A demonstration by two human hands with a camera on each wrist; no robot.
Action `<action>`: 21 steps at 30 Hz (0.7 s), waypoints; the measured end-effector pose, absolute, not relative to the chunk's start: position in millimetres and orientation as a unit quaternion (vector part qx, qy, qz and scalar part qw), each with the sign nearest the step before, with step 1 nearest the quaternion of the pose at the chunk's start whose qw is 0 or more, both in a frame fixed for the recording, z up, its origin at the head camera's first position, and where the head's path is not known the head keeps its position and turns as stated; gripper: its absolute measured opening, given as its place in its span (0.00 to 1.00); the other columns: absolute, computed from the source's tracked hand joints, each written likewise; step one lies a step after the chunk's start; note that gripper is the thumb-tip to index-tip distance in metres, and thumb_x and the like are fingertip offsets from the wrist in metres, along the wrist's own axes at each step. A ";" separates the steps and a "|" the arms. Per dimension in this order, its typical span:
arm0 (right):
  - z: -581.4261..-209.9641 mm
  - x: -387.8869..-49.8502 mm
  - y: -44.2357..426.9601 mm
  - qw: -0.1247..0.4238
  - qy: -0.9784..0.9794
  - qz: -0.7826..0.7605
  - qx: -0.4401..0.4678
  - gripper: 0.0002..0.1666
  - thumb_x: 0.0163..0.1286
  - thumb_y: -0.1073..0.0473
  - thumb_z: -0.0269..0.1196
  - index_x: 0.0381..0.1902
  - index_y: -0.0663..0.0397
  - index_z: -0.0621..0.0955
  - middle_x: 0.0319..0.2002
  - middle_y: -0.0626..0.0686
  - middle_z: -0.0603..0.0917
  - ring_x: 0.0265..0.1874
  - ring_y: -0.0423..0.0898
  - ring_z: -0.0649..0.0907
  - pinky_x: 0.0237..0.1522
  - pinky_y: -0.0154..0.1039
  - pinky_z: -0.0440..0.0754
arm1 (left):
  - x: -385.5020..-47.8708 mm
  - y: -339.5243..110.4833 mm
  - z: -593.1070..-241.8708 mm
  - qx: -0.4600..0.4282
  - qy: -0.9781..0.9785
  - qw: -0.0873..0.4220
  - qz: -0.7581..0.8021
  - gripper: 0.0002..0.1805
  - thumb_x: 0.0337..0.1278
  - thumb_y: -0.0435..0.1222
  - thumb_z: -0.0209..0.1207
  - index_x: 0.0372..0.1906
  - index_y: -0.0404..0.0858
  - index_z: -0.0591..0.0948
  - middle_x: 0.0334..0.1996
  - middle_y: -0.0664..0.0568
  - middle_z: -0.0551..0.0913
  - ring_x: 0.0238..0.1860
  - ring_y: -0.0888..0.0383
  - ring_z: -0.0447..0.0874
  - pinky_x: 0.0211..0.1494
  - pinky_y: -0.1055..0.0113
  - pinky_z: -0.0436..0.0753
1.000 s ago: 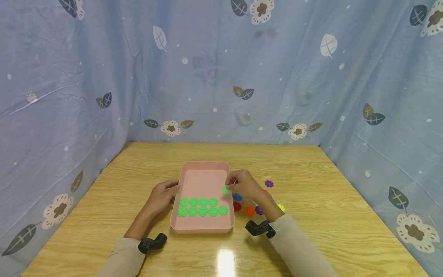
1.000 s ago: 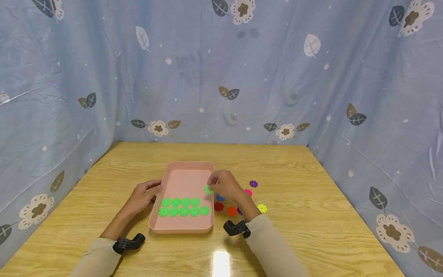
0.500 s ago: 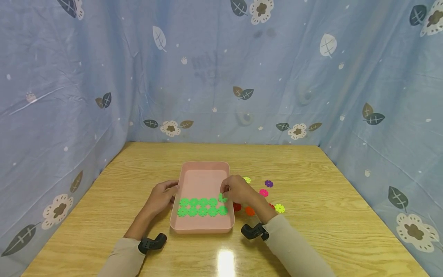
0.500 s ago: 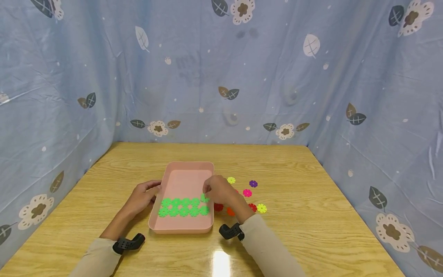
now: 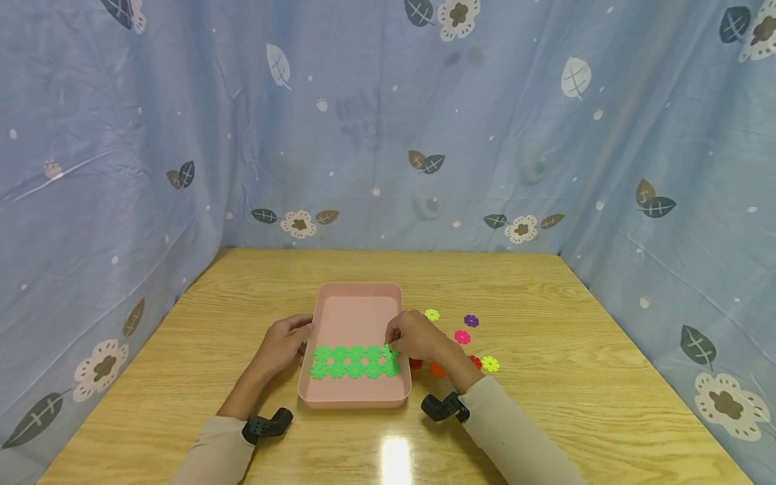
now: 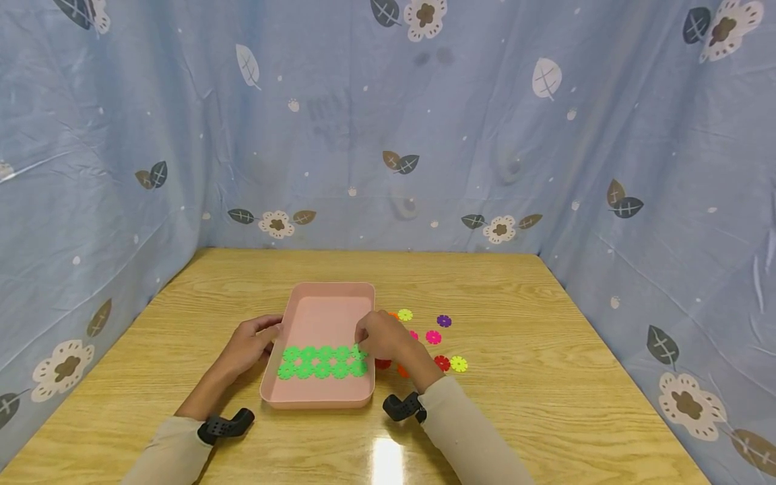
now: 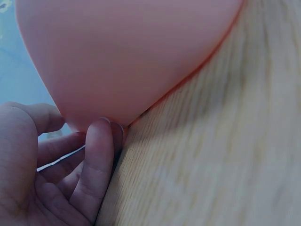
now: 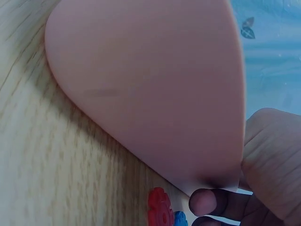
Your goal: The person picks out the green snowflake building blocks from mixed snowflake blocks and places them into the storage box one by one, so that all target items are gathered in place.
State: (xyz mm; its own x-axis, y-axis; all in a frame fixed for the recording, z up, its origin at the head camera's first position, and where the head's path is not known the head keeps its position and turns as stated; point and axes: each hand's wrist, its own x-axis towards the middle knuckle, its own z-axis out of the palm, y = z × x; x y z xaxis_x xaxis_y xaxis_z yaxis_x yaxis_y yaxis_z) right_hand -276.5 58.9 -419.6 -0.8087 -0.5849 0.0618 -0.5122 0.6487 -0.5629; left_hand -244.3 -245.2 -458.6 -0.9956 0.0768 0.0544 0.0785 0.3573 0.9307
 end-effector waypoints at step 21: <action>-413.0 -275.3 68.4 0.023 0.904 -0.296 -0.307 0.03 0.72 0.61 0.65 0.38 0.53 0.86 0.32 0.43 0.83 0.26 0.39 0.77 0.34 0.37 0.80 | -244.3 -246.8 -457.3 -0.047 -0.822 -0.005 -0.567 0.25 0.77 0.42 0.52 0.68 0.31 0.74 0.50 0.36 0.83 0.28 0.50 0.87 0.30 0.60 0.88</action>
